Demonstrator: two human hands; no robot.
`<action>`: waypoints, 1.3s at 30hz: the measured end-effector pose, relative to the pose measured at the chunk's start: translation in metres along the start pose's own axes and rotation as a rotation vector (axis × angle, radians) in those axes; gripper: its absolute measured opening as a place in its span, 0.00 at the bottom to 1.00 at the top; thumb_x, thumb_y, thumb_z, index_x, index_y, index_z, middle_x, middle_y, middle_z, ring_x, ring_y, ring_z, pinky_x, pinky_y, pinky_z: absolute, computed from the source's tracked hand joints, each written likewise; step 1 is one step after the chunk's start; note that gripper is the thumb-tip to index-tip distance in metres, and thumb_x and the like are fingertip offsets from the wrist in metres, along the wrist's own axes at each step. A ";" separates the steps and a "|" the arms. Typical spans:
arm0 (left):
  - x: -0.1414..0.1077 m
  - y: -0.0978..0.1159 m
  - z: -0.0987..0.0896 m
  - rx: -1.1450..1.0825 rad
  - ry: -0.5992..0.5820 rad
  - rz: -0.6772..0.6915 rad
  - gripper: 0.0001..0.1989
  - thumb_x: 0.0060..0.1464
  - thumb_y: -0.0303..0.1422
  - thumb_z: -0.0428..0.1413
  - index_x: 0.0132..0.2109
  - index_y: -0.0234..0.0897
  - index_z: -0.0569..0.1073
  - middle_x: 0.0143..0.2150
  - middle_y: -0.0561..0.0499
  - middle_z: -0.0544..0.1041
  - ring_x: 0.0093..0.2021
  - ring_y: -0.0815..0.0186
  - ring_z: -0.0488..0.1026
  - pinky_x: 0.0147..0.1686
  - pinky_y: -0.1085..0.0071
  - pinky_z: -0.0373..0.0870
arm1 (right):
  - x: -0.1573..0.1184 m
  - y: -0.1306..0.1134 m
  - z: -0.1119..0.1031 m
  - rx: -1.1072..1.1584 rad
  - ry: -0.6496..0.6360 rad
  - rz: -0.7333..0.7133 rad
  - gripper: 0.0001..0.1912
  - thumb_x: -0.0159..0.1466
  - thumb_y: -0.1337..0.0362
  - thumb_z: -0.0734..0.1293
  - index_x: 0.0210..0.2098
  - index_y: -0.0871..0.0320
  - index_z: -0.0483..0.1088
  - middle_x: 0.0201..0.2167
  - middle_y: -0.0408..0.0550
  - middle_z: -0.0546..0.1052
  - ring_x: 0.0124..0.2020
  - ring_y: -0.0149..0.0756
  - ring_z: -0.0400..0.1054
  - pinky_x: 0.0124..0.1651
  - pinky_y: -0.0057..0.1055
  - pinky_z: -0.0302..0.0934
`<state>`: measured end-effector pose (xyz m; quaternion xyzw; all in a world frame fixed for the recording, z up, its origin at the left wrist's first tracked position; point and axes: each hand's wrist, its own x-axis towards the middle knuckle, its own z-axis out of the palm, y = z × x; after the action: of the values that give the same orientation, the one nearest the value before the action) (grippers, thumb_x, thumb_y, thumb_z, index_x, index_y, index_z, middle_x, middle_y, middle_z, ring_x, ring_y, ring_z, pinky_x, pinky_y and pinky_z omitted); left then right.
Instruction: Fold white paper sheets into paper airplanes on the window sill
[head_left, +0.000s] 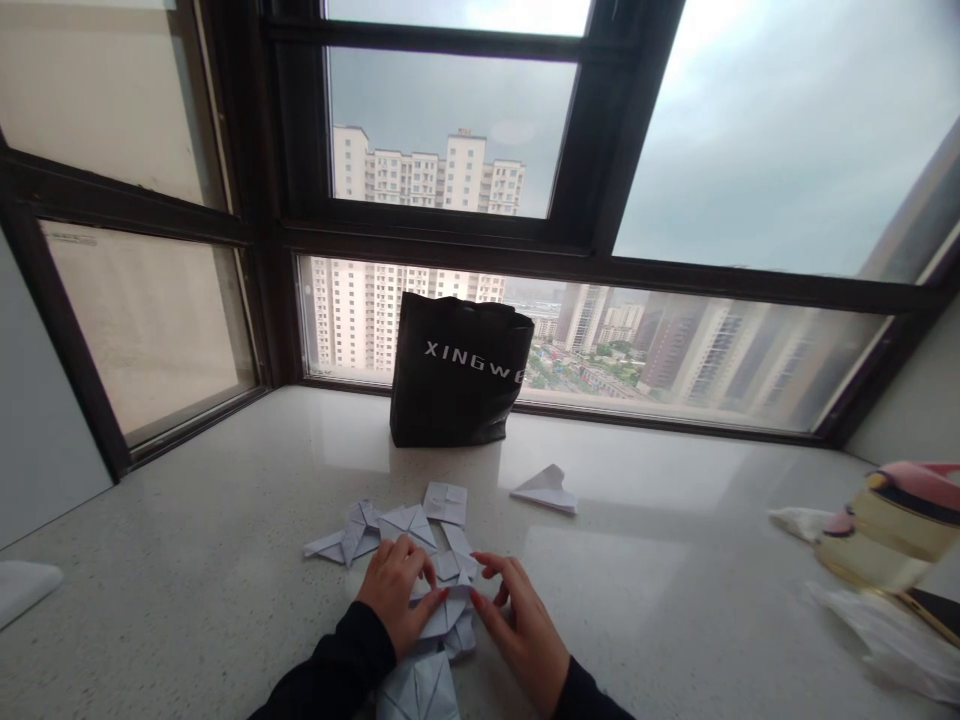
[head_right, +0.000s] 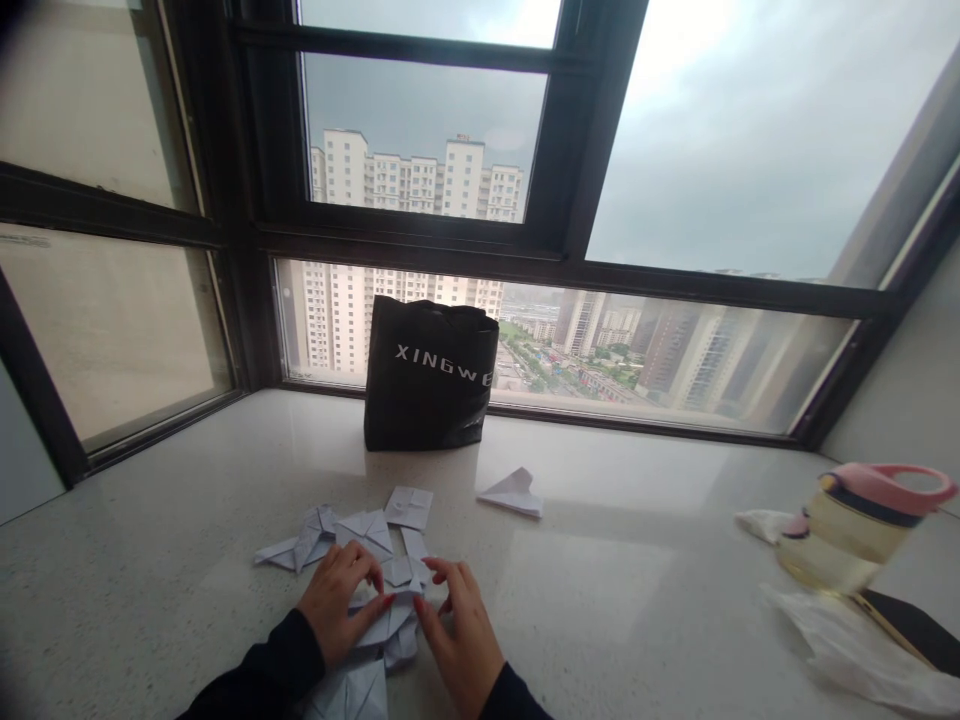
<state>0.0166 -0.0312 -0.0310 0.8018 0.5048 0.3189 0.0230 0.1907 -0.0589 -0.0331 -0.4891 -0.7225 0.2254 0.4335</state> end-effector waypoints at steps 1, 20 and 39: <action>0.000 0.000 0.000 -0.024 0.004 0.014 0.06 0.44 0.35 0.52 0.25 0.37 0.67 0.29 0.49 0.67 0.32 0.62 0.63 0.32 0.65 0.58 | 0.000 -0.001 0.000 0.006 -0.006 0.001 0.14 0.57 0.63 0.58 0.43 0.56 0.60 0.33 0.47 0.65 0.27 0.33 0.61 0.31 0.30 0.60; 0.001 0.012 -0.017 -0.309 0.011 0.128 0.13 0.52 0.39 0.42 0.38 0.38 0.67 0.34 0.48 0.72 0.34 0.63 0.68 0.34 0.67 0.61 | 0.005 -0.004 -0.005 0.555 0.010 0.015 0.08 0.50 0.71 0.61 0.30 0.56 0.66 0.29 0.45 0.66 0.27 0.33 0.64 0.26 0.28 0.62; 0.009 -0.002 -0.020 -0.136 0.083 0.051 0.13 0.52 0.38 0.43 0.35 0.37 0.68 0.30 0.48 0.72 0.30 0.63 0.67 0.32 0.67 0.59 | 0.008 0.001 -0.016 0.354 0.163 0.172 0.15 0.53 0.53 0.62 0.24 0.61 0.67 0.14 0.41 0.66 0.17 0.30 0.61 0.21 0.26 0.56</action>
<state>0.0070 -0.0291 -0.0114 0.7971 0.4620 0.3859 0.0482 0.2034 -0.0526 -0.0217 -0.4820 -0.5898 0.3446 0.5487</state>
